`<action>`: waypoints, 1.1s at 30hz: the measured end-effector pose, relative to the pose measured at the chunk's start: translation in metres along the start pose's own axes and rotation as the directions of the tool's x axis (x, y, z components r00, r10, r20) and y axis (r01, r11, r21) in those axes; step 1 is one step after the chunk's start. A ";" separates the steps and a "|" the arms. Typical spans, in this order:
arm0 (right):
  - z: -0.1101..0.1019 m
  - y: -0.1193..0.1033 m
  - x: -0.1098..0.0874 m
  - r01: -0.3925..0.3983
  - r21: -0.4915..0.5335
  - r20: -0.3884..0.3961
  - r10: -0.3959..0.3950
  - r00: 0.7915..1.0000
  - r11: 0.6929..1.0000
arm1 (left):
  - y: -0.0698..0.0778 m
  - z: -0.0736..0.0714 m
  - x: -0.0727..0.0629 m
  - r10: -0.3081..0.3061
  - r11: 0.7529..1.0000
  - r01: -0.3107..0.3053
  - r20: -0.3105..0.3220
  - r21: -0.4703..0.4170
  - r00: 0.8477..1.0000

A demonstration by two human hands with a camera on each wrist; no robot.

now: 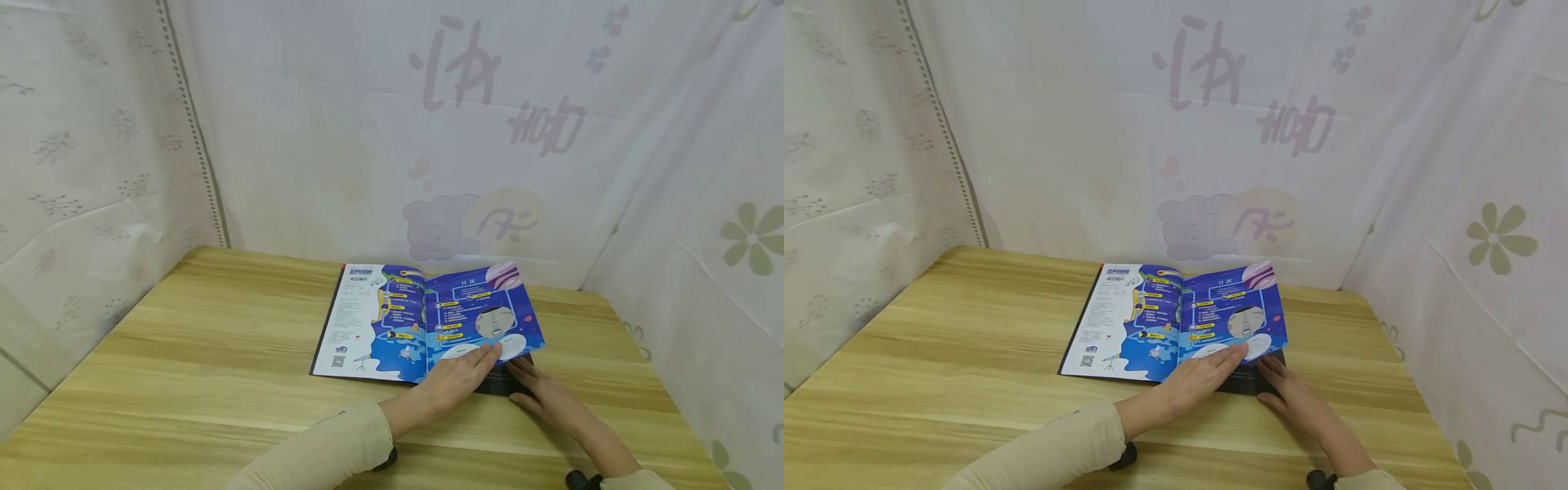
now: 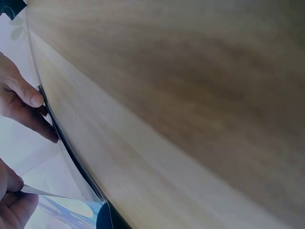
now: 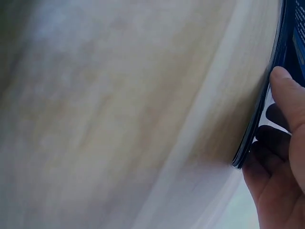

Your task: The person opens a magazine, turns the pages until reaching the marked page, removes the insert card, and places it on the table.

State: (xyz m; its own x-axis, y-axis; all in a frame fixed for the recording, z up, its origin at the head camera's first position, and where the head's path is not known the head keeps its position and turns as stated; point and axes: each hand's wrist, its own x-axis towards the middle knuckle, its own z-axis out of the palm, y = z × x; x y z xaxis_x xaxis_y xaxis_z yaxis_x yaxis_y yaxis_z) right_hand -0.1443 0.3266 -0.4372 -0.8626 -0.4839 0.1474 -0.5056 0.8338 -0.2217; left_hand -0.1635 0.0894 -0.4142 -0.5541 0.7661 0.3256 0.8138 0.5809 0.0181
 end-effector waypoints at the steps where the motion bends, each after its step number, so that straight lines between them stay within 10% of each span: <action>1: 0.000 0.000 0.000 0.000 0.006 0.006 0.000 1.000 1.000 | 0.000 0.000 0.000 -0.001 1.000 0.001 -0.005 0.004 1.000; 17: -0.002 -0.002 -0.001 -0.039 0.041 0.019 0.038 0.999 0.998 | -0.014 -0.011 -0.011 -0.002 0.988 -0.002 -0.026 -0.151 1.000; 33: -0.004 -0.004 -0.002 -0.072 0.059 0.060 0.068 0.996 0.996 | -0.040 -0.026 -0.025 -0.090 0.973 0.107 -0.091 0.206 0.992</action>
State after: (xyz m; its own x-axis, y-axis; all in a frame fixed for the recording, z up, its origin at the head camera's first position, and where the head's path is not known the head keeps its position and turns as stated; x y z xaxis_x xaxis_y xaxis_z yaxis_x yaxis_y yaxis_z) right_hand -0.1404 0.3251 -0.4326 -0.8944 -0.4410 0.0743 -0.4426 0.8492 -0.2881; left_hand -0.1784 0.0400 -0.3987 -0.6066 0.6825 0.4077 0.6961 0.7037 -0.1422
